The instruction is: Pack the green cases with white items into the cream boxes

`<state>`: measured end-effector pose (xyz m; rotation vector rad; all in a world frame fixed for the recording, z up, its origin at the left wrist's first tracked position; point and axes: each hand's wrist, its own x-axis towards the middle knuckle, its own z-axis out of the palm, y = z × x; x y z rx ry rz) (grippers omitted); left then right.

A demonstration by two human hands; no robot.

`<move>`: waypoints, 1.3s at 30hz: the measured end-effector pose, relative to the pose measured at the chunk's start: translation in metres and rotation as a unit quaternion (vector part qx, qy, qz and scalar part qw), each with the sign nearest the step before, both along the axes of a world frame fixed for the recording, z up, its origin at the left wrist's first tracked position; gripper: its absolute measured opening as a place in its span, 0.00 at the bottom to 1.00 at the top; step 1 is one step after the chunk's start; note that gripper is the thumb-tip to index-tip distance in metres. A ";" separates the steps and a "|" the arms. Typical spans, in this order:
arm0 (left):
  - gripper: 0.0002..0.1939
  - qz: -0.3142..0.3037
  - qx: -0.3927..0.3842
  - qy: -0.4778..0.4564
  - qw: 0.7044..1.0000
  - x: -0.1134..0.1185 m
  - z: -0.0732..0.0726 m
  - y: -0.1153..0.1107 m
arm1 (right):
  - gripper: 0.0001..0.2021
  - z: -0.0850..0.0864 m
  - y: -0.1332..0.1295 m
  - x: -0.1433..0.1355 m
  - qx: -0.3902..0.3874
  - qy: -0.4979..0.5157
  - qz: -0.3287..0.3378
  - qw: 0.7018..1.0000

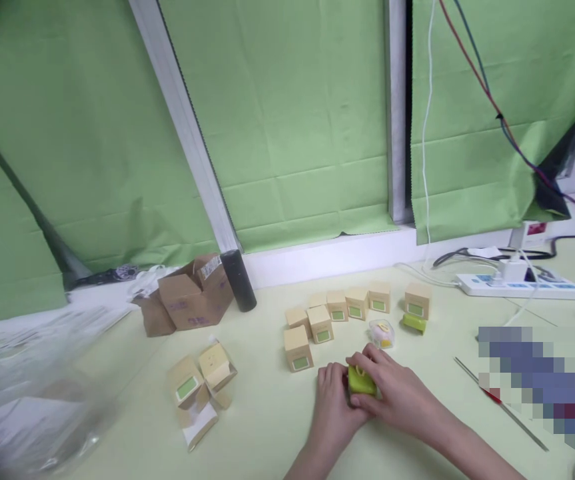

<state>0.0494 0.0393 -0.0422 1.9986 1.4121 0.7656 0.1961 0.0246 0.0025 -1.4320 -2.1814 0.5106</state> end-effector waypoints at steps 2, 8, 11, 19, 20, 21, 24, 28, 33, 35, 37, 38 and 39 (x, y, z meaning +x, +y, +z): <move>0.29 -0.033 0.006 0.009 0.999 -0.009 0.011 -0.003 | 0.12 -0.005 0.000 0.000 -0.018 0.013 0.011 1.000; 0.23 0.135 0.118 0.176 0.968 -0.104 0.074 0.018 | 0.20 -0.020 -0.002 -0.002 -0.021 0.025 0.040 0.999; 0.27 0.339 0.102 0.268 0.896 -0.152 0.087 0.036 | 0.20 -0.016 -0.005 -0.004 -0.016 0.014 0.026 0.999; 0.22 0.258 0.032 0.288 0.922 -0.150 0.069 0.043 | 0.18 -0.003 -0.007 -0.007 0.003 -0.017 0.019 1.000; 0.24 0.255 0.029 0.276 0.926 -0.146 0.069 0.042 | 0.18 -0.002 -0.007 -0.007 0.006 -0.022 0.014 1.000; 0.26 0.255 0.028 0.270 0.928 -0.143 0.071 0.042 | 0.17 -0.001 -0.006 -0.007 0.010 -0.022 0.008 1.000; 0.35 0.242 0.012 0.163 0.956 -0.140 0.086 0.036 | 0.18 0.003 -0.006 -0.008 0.004 0.044 -0.014 0.999; 0.39 0.062 -0.037 -0.223 0.972 -0.127 0.108 0.014 | 0.22 0.014 -0.009 -0.016 -0.113 0.303 -0.036 0.946; 0.37 -0.230 -0.233 -0.383 0.864 -0.082 0.088 -0.010 | 0.26 0.026 -0.010 -0.023 -0.199 0.554 -0.090 0.804; 0.35 -0.259 -0.303 -0.349 0.848 -0.067 0.071 -0.011 | 0.24 0.026 -0.010 -0.021 -0.223 0.595 -0.099 0.766; 0.35 -0.265 -0.337 -0.314 0.847 -0.058 0.058 -0.011 | 0.20 0.025 -0.009 -0.019 -0.262 0.600 -0.090 0.751; 0.36 -0.264 -0.342 -0.303 0.849 -0.056 0.053 -0.010 | 0.19 0.024 -0.008 -0.018 -0.282 0.592 -0.084 0.751; 0.36 -0.262 -0.341 -0.300 0.851 -0.055 0.049 -0.009 | 0.17 0.023 -0.008 -0.016 -0.298 0.582 -0.078 0.753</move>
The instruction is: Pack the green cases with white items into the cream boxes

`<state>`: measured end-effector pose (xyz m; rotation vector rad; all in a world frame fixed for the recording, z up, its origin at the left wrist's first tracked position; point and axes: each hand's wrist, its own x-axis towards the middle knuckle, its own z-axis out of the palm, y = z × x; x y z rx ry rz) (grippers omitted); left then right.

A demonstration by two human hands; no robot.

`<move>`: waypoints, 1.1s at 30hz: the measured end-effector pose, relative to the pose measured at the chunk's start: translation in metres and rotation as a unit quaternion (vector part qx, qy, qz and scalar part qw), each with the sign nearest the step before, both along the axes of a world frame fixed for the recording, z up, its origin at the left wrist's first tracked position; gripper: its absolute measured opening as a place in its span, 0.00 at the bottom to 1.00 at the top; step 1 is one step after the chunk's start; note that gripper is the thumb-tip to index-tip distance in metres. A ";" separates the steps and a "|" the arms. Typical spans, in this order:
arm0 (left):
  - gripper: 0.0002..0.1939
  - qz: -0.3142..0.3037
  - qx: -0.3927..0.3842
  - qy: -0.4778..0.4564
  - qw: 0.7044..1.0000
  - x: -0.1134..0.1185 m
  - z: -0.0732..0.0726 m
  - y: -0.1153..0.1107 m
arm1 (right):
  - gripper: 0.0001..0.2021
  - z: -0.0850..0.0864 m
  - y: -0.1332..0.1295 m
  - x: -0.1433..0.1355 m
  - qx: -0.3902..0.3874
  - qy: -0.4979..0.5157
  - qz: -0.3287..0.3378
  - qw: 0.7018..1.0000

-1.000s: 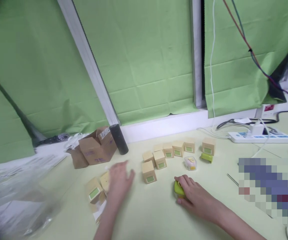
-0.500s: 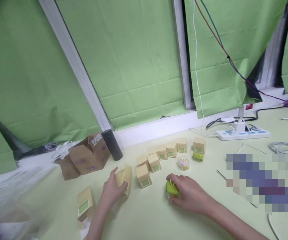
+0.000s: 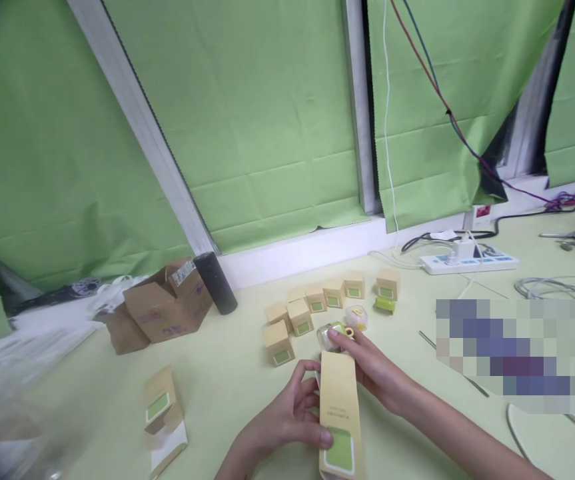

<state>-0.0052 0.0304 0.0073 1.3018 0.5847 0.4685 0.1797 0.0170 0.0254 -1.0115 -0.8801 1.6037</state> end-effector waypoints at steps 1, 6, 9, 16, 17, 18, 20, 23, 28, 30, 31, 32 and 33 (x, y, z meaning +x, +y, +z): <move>0.37 0.001 0.002 0.000 1.000 0.000 -0.002 0.001 | 0.17 -0.001 0.000 0.001 -0.005 -0.006 0.013 1.000; 0.38 0.038 0.001 -0.021 0.999 -0.003 0.000 0.002 | 0.15 -0.002 0.004 0.007 0.003 -0.045 0.036 0.998; 0.35 0.084 -0.004 -0.039 0.996 -0.006 0.002 0.002 | 0.16 -0.004 0.007 0.010 0.025 -0.054 0.059 0.996; 0.31 0.145 -0.035 -0.048 0.988 -0.005 0.005 0.001 | 0.15 -0.013 0.013 0.014 0.053 -0.137 0.014 0.989; 0.30 0.148 -0.045 -0.050 0.987 -0.004 0.005 0.000 | 0.14 -0.014 0.013 0.014 0.063 -0.140 0.018 0.988; 0.30 0.151 -0.054 -0.053 0.986 -0.004 0.006 0.000 | 0.14 -0.016 0.014 0.013 0.073 -0.146 0.027 0.986; 0.30 0.155 -0.064 -0.058 0.984 -0.003 0.005 -0.001 | 0.15 -0.020 0.015 0.012 0.085 -0.169 0.041 0.981; 0.32 0.172 -0.061 -0.055 0.982 -0.003 0.003 0.000 | 0.19 -0.028 0.017 0.010 0.086 -0.204 0.040 0.974; 0.34 0.188 -0.057 -0.071 0.978 0.001 -0.003 0.004 | 0.22 -0.029 0.014 0.007 0.080 -0.240 0.022 0.967; 0.30 0.190 -0.047 -0.100 0.975 0.003 -0.003 0.004 | 0.23 -0.025 0.010 0.005 0.089 -0.264 0.017 0.960; 0.28 0.200 -0.043 -0.110 0.973 0.003 -0.002 0.004 | 0.23 -0.024 0.007 0.005 0.109 -0.284 0.009 0.953; 0.27 0.215 -0.040 -0.115 0.969 0.004 -0.001 0.003 | 0.24 -0.022 0.004 0.005 0.144 -0.309 -0.003 0.940; 0.27 0.235 -0.038 -0.117 0.964 0.004 0.000 0.002 | 0.28 -0.021 0.000 0.005 0.198 -0.338 -0.011 0.920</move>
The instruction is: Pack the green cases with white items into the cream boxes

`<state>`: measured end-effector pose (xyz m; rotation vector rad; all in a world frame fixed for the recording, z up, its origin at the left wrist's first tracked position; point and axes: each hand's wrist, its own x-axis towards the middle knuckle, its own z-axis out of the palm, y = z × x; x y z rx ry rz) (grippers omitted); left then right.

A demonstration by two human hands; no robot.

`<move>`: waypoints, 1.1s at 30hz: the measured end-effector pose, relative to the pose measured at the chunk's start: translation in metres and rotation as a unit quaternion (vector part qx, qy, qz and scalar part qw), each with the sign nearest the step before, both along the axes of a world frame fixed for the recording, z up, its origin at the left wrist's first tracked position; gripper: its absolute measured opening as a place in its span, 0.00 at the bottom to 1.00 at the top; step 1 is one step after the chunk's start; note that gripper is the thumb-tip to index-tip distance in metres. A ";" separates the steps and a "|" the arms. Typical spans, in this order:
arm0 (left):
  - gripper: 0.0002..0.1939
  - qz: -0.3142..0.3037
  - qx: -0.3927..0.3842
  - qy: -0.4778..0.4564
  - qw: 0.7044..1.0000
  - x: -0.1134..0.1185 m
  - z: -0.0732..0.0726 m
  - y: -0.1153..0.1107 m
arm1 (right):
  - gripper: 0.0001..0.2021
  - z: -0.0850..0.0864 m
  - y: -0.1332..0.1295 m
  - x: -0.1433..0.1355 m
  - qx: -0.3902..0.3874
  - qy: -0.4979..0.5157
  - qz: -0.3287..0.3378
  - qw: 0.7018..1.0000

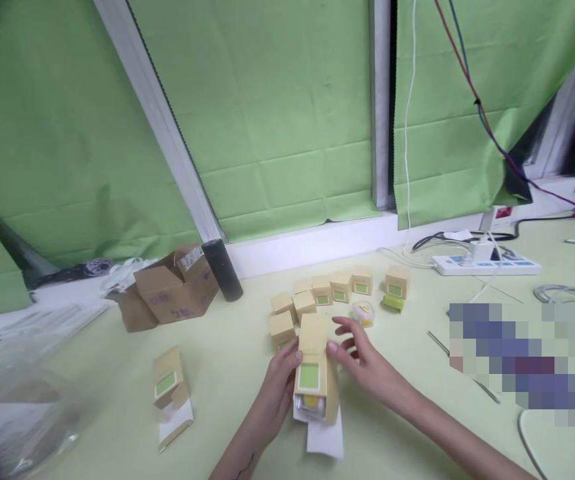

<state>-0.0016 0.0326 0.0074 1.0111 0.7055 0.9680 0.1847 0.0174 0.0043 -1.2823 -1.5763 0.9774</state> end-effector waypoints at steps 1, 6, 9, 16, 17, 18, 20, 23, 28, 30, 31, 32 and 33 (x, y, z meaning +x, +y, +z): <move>0.26 0.020 -0.001 0.000 1.000 0.000 0.001 -0.001 | 0.33 0.001 -0.004 0.001 0.070 -0.041 0.022 0.996; 0.26 0.074 -0.003 -0.017 0.997 -0.003 0.001 -0.001 | 0.34 0.002 -0.016 0.000 0.392 -0.321 0.216 0.835; 0.28 0.082 -0.021 -0.019 0.996 -0.003 -0.003 0.000 | 0.25 0.002 -0.016 -0.005 0.476 -0.419 0.191 0.749; 0.25 0.073 -0.031 -0.028 0.996 -0.001 -0.007 0.001 | 0.21 -0.003 -0.014 -0.009 0.519 -0.427 0.178 0.719; 0.24 0.073 -0.029 -0.029 0.996 -0.002 -0.007 0.000 | 0.21 -0.004 -0.013 -0.009 0.523 -0.422 0.179 0.718; 0.23 0.067 -0.028 -0.030 0.997 -0.002 -0.007 0.000 | 0.20 -0.005 -0.013 -0.009 0.525 -0.417 0.177 0.720; 0.22 0.046 -0.027 -0.030 0.998 -0.002 -0.005 -0.002 | 0.19 -0.008 -0.013 -0.009 0.523 -0.406 0.166 0.731; 0.23 0.033 -0.021 -0.027 0.999 -0.002 -0.003 -0.003 | 0.19 -0.009 -0.012 -0.008 0.488 -0.393 0.160 0.763; 0.22 0.058 -0.011 -0.033 0.998 -0.002 -0.002 -0.002 | 0.16 -0.005 -0.013 -0.003 0.411 -0.381 0.186 0.807; 0.23 0.058 -0.015 -0.035 0.998 -0.001 -0.001 -0.002 | 0.15 -0.005 -0.014 -0.004 0.405 -0.373 0.174 0.816; 0.23 0.057 -0.016 -0.033 0.998 -0.001 0.000 -0.003 | 0.15 -0.005 -0.014 -0.005 0.403 -0.369 0.170 0.820; 0.24 0.057 -0.013 -0.030 0.998 -0.001 0.001 -0.003 | 0.16 -0.006 -0.014 -0.007 0.401 -0.366 0.167 0.823; 0.25 0.054 -0.008 -0.026 0.998 -0.001 0.002 -0.004 | 0.17 -0.006 -0.015 -0.008 0.403 -0.367 0.166 0.822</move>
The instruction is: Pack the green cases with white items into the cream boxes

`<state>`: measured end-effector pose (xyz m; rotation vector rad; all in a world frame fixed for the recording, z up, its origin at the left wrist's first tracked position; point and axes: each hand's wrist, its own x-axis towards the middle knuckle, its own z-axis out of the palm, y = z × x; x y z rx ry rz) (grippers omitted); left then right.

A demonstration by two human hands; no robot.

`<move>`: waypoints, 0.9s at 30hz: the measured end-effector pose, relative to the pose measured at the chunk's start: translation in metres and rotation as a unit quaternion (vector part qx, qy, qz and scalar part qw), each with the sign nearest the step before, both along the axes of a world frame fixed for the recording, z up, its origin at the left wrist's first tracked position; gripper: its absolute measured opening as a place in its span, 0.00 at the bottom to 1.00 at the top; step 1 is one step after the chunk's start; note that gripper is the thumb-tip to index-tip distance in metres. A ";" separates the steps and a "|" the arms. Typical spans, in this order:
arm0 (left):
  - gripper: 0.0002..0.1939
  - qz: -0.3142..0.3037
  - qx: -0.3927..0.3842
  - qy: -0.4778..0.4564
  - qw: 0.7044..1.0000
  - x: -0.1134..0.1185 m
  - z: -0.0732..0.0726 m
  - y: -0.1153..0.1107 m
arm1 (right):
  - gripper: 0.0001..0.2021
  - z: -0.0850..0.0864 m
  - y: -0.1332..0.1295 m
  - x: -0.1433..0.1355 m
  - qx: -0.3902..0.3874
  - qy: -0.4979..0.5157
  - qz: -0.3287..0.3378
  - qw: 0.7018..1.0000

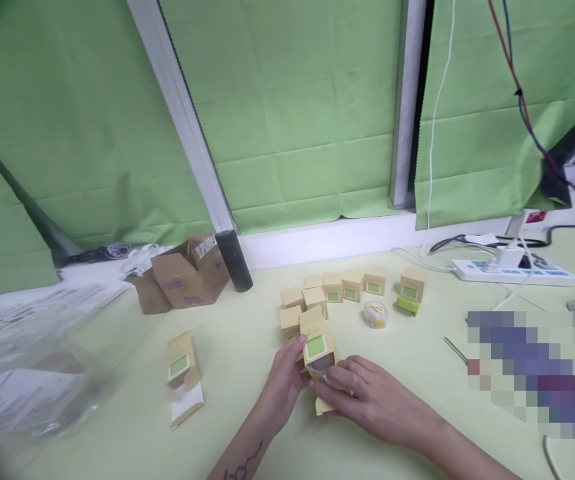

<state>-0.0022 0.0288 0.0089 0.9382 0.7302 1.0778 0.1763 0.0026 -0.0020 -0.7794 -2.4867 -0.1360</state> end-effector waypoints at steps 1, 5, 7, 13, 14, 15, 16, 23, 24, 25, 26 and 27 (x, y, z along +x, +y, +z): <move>0.25 -0.003 0.007 0.004 1.000 0.000 0.001 0.000 | 0.18 -0.001 0.000 -0.002 0.008 -0.005 -0.001 1.000; 0.26 0.004 0.012 0.008 1.000 0.000 0.000 0.000 | 0.19 -0.001 -0.002 -0.004 0.043 -0.050 -0.002 0.998; 0.26 0.017 -0.003 0.007 1.000 0.000 -0.002 0.001 | 0.19 0.000 -0.003 -0.003 0.046 -0.059 0.007 0.997; 0.24 -0.004 0.012 0.008 1.000 0.001 0.000 0.000 | 0.17 0.005 -0.006 -0.003 -0.174 0.083 -0.002 0.981; 0.25 -0.009 0.010 0.009 1.000 0.002 0.001 -0.001 | 0.15 0.004 -0.006 -0.003 -0.211 0.121 -0.029 0.970; 0.26 -0.015 0.007 0.010 1.000 0.002 0.002 -0.002 | 0.13 0.003 -0.006 -0.003 -0.229 0.149 -0.054 0.960; 0.26 -0.019 0.005 0.010 1.000 0.003 0.002 -0.003 | 0.12 0.001 -0.005 -0.002 -0.231 0.169 -0.072 0.955; 0.26 -0.042 0.027 0.017 0.999 0.001 0.006 -0.004 | 0.11 -0.014 -0.001 -0.003 -0.087 0.176 -0.068 0.978; 0.26 -0.047 0.030 0.022 0.998 0.000 0.006 -0.003 | 0.10 -0.015 0.000 -0.003 -0.088 0.200 -0.074 0.973; 0.26 -0.052 0.033 0.028 0.998 -0.001 0.007 -0.003 | 0.11 -0.015 0.002 -0.004 -0.095 0.228 -0.083 0.966; 0.26 -0.055 0.036 0.034 0.997 -0.001 0.007 -0.002 | 0.15 -0.014 0.004 -0.003 -0.106 0.254 -0.094 0.957; 0.26 -0.057 0.040 0.038 0.997 -0.002 0.006 -0.002 | 0.22 -0.013 0.006 -0.002 -0.122 0.276 -0.101 0.948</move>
